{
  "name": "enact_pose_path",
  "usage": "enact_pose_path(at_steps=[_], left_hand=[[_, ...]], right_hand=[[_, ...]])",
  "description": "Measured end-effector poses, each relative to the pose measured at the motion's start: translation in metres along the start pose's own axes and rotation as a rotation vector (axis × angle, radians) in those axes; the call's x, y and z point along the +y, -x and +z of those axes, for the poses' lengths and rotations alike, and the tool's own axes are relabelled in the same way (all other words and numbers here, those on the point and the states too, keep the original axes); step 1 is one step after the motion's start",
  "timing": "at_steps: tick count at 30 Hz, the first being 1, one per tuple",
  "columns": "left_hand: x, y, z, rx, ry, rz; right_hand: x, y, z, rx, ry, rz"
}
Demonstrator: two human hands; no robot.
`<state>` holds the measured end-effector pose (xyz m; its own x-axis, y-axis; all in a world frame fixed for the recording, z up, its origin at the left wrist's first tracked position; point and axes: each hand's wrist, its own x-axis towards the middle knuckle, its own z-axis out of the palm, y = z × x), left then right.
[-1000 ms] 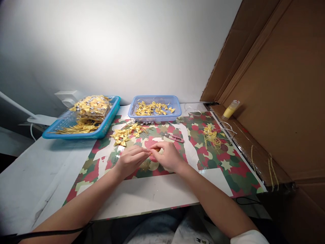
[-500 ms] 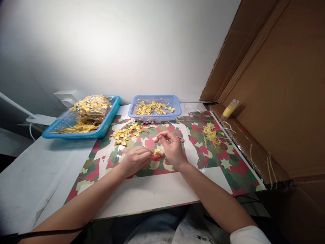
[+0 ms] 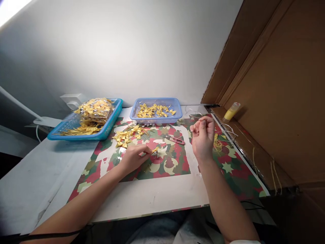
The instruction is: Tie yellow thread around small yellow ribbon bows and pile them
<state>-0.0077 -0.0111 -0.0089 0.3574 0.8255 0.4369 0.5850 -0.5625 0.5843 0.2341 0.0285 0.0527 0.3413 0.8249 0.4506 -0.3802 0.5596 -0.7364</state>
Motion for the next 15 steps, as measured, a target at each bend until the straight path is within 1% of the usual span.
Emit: enact_pose_path(at_steps=[1, 3, 5, 6, 8, 10, 11, 13, 15], left_hand=[[0.003, -0.001, -0.002, 0.009, 0.087, -0.087], [0.008, -0.002, -0.004, 0.024, 0.329, -0.297], [0.011, -0.004, -0.006, 0.038, 0.599, -0.491], [0.013, -0.005, -0.006, 0.047, 0.709, -0.562], [0.015, -0.006, -0.007, 0.066, 0.846, -0.644], [0.016, -0.007, -0.007, 0.066, 0.909, -0.672], [0.016, -0.007, -0.008, 0.058, 0.935, -0.683], [0.017, -0.007, -0.009, 0.039, 0.999, -0.724], [0.017, -0.007, -0.010, 0.021, 1.074, -0.795]], right_hand=[[0.001, 0.002, 0.000, -0.013, 0.013, -0.002], [0.004, 0.008, 0.002, -0.059, 0.057, -0.001], [0.007, 0.018, 0.004, -0.152, 0.160, 0.017], [0.009, 0.024, 0.005, -0.223, 0.246, 0.031], [0.013, 0.037, 0.010, -0.423, 0.460, 0.063], [0.017, 0.049, 0.016, -0.639, 0.616, 0.029], [0.019, 0.054, 0.019, -0.718, 0.649, -0.002], [0.023, 0.061, 0.023, -0.776, 0.663, -0.081], [0.028, 0.065, 0.025, -0.761, 0.647, -0.159]])
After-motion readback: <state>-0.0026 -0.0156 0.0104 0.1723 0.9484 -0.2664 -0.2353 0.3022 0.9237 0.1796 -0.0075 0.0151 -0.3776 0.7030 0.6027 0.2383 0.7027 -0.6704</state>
